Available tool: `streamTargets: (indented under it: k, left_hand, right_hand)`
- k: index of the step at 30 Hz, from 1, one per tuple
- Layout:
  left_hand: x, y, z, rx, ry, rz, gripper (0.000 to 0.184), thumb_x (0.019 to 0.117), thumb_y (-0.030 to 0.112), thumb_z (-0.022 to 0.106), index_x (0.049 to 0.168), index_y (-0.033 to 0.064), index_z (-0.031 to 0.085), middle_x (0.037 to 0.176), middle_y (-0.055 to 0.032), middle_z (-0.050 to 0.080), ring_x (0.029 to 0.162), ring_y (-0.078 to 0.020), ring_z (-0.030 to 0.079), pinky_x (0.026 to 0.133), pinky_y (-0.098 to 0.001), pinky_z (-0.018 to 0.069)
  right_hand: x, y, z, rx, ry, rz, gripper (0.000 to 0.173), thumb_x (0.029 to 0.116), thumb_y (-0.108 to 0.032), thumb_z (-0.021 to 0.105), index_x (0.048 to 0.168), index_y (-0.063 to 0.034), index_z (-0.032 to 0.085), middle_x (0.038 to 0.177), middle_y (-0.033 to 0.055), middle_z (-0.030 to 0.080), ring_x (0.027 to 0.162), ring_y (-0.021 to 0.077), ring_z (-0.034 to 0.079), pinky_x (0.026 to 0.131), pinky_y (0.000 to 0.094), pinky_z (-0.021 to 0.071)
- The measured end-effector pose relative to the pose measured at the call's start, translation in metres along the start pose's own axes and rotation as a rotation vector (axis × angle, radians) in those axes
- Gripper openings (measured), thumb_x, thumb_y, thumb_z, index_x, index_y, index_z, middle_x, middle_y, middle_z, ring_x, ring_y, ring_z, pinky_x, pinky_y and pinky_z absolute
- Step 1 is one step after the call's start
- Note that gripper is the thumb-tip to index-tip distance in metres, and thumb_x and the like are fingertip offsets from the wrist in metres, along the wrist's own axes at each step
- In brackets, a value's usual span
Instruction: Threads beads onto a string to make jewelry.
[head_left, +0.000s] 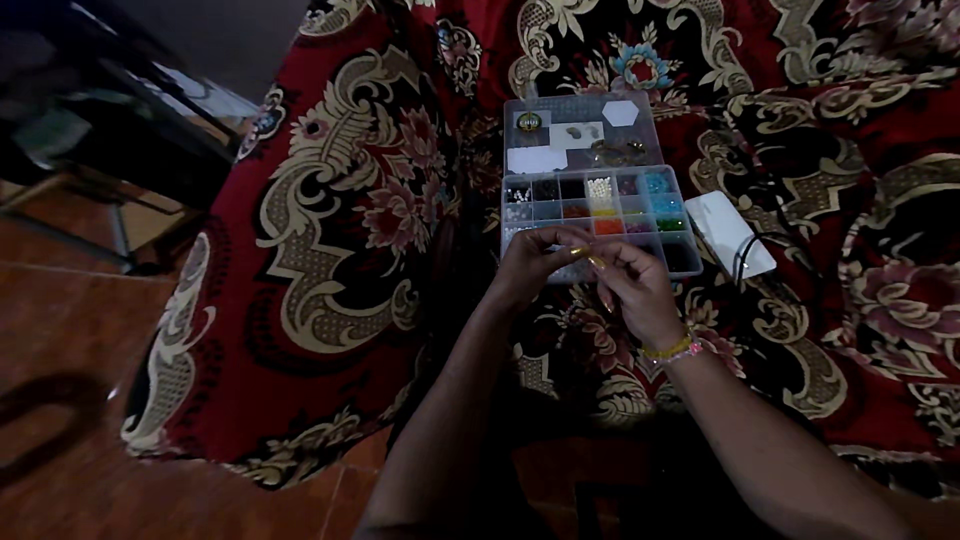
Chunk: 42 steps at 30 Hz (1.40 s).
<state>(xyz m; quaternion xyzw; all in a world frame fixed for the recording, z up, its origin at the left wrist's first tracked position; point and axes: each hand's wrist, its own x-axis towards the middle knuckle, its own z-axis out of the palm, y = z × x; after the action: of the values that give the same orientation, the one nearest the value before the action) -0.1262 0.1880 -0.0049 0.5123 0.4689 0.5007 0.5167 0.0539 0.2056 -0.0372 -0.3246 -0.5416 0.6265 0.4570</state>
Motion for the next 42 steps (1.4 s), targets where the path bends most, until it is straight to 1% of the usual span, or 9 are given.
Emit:
streamTargets:
  k: [3,9,11,13,16,20,29,38,42]
  left_hand:
    - [-0.001,0.001,0.0,0.028,0.03,0.008,0.008,0.0926,-0.002,0.067,0.089,0.003,0.072,0.115,-0.0037,0.069,0.104,-0.0087,0.065,0.089,-0.0277,0.0565]
    - [-0.001,0.003,0.001,0.031,0.014,0.009,0.006,0.0917,0.0,0.069,0.09,0.0036,0.073,0.115,-0.0042,0.07,0.104,-0.0101,0.066,0.088,-0.0283,0.0574]
    - [-0.001,0.004,0.0,0.091,0.031,0.044,0.006,0.0924,0.0,0.068,0.096,0.0038,0.072,0.112,-0.0045,0.07,0.101,-0.0109,0.068,0.085,-0.0289,0.0585]
    - [-0.003,0.007,-0.002,0.365,0.078,0.099,0.011,0.0921,0.004,0.071,0.103,0.0064,0.072,0.105,-0.0025,0.071,0.091,-0.0101,0.067,0.077,-0.0277,0.057]
    - [-0.008,0.014,-0.008,0.943,0.099,0.148,0.009,0.0877,0.007,0.078,0.097,0.0066,0.076,0.096,-0.0096,0.071,0.09,-0.0268,0.067,0.082,-0.0465,0.0552]
    - [-0.009,0.009,-0.011,1.173,0.007,0.086,0.007,0.0843,0.004,0.08,0.09,0.0073,0.079,0.092,-0.0141,0.071,0.095,-0.0366,0.065,0.086,-0.0567,0.0487]
    - [-0.006,0.002,-0.006,1.255,-0.054,0.036,0.007,0.0846,0.007,0.08,0.091,0.0087,0.08,0.092,-0.0133,0.071,0.094,-0.0353,0.065,0.086,-0.0552,0.0468]
    - [-0.003,-0.005,-0.005,1.292,-0.047,0.036,0.005,0.0858,0.011,0.08,0.09,0.0094,0.079,0.092,-0.0127,0.071,0.094,-0.0337,0.065,0.085,-0.0541,0.0462]
    - [-0.006,0.005,-0.009,1.085,0.098,0.083,0.008,0.0907,0.004,0.073,0.098,0.0022,0.075,0.097,-0.0161,0.071,0.094,-0.0349,0.068,0.087,-0.0581,0.0509]
  right_hand:
    - [-0.001,-0.001,0.0,-0.003,-0.021,0.009,0.022,0.1004,-0.008,0.054,0.114,-0.0027,0.07,0.085,-0.0006,0.071,0.052,-0.0006,0.052,0.05,0.0158,0.0471]
    - [-0.002,0.001,0.001,-0.099,-0.025,-0.036,0.015,0.0987,-0.009,0.059,0.096,-0.0043,0.073,0.077,-0.0035,0.069,0.052,-0.0012,0.053,0.051,0.0156,0.0473]
    - [-0.003,0.0,0.001,-0.105,-0.014,-0.052,0.015,0.0985,-0.009,0.059,0.096,-0.0044,0.073,0.075,-0.0041,0.069,0.052,-0.0015,0.053,0.05,0.0152,0.0474]
    - [-0.004,-0.001,0.002,-0.108,0.009,-0.079,0.015,0.0985,-0.008,0.059,0.098,-0.0043,0.074,0.077,-0.0038,0.07,0.054,-0.0011,0.055,0.051,0.0152,0.0487]
    - [-0.004,-0.002,0.002,-0.143,0.041,-0.139,0.015,0.098,-0.007,0.059,0.1,-0.0037,0.074,0.079,-0.0027,0.071,0.058,0.0004,0.059,0.054,0.0164,0.0519]
    - [-0.004,-0.001,0.003,-0.17,0.05,-0.145,0.017,0.0973,-0.007,0.058,0.1,-0.0033,0.074,0.079,-0.0027,0.071,0.061,0.0014,0.062,0.056,0.0172,0.0539]
    - [-0.005,-0.003,0.003,-0.163,0.042,-0.16,0.017,0.0978,-0.006,0.057,0.1,-0.003,0.074,0.078,-0.002,0.071,0.063,0.0026,0.065,0.054,0.017,0.0538]
    - [-0.004,0.001,0.001,-0.163,0.048,-0.225,0.016,0.0984,-0.007,0.059,0.1,-0.0034,0.074,0.086,0.0002,0.076,0.075,0.0075,0.072,0.071,0.024,0.0619]
    - [-0.003,0.0,0.001,-0.176,0.074,-0.231,0.017,0.099,-0.008,0.057,0.099,-0.004,0.074,0.087,-0.0013,0.075,0.068,0.0012,0.066,0.058,0.0165,0.0536]
